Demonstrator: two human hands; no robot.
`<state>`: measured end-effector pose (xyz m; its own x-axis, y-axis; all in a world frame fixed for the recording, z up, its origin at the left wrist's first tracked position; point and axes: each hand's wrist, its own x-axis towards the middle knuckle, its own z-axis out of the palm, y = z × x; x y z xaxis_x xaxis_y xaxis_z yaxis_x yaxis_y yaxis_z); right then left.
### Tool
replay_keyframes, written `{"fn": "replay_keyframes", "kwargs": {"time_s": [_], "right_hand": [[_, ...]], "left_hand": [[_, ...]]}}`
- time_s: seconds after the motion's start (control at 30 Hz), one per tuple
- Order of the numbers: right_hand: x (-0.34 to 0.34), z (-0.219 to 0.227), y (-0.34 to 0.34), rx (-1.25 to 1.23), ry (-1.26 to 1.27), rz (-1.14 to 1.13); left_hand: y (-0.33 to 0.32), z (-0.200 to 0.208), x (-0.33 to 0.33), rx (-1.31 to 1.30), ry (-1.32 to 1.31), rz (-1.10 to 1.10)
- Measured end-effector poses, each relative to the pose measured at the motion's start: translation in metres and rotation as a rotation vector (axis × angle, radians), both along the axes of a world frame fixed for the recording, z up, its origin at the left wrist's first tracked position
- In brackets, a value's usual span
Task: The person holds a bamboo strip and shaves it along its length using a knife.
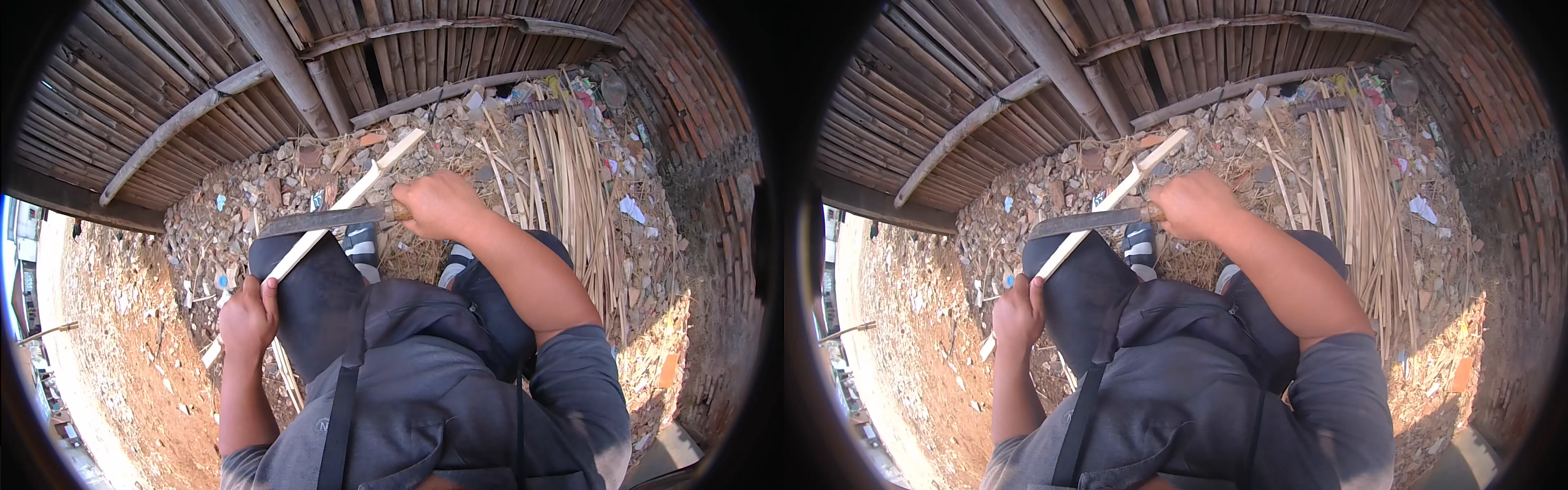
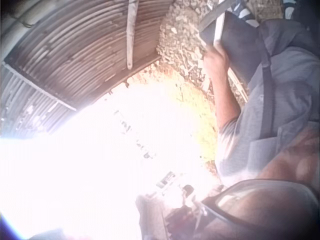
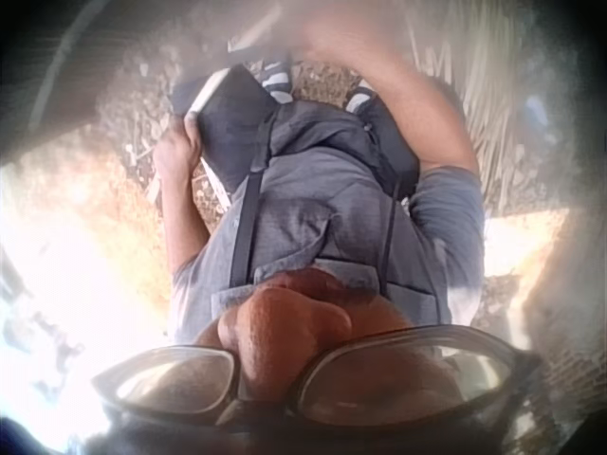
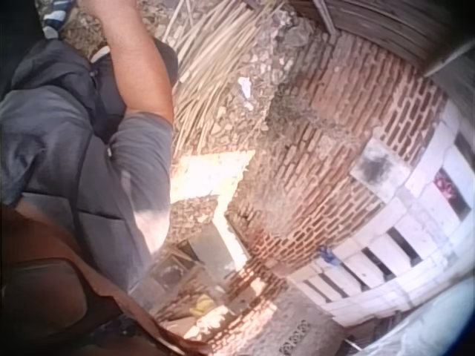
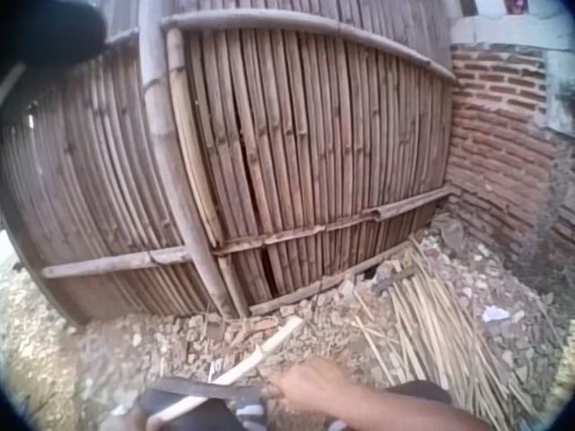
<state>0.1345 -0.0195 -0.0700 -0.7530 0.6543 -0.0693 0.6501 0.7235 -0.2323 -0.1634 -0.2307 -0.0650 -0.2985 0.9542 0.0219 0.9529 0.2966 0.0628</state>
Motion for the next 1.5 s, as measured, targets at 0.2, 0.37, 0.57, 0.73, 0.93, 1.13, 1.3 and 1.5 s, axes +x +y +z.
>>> {"fn": "replay_keyframes", "kwargs": {"time_s": [0.2, 0.37, 0.57, 0.73, 0.93, 1.13, 1.3, 1.5], "right_hand": [[0.026, -0.019, 0.037, 0.052, 0.036, -0.221], [0.029, -0.014, 0.030, 0.088, 0.116, -0.270], [0.006, -0.011, 0.009, 0.051, 0.001, -0.072], [0.008, -0.023, 0.014, 0.137, 0.088, -0.036], [0.013, -0.021, 0.035, 0.041, 0.000, -0.329], [0.024, -0.046, 0.037, -0.171, 0.174, -0.352], [0.019, -0.031, 0.036, -0.096, 0.124, -0.242], [-0.005, -0.004, 0.004, -0.047, -0.041, -0.061]], "left_hand": [[-0.003, -0.012, -0.003, 0.040, -0.038, -0.031], [-0.005, -0.007, -0.006, 0.016, -0.064, -0.022], [-0.001, 0.000, 0.002, 0.008, -0.057, -0.022], [-0.006, -0.005, -0.004, 0.008, -0.063, -0.034], [-0.003, -0.004, -0.003, -0.023, -0.038, -0.049], [0.001, 0.003, 0.003, 0.005, -0.041, -0.057], [0.000, 0.004, 0.004, 0.020, -0.050, -0.053], [-0.001, 0.000, 0.001, -0.013, -0.050, -0.053]]}}
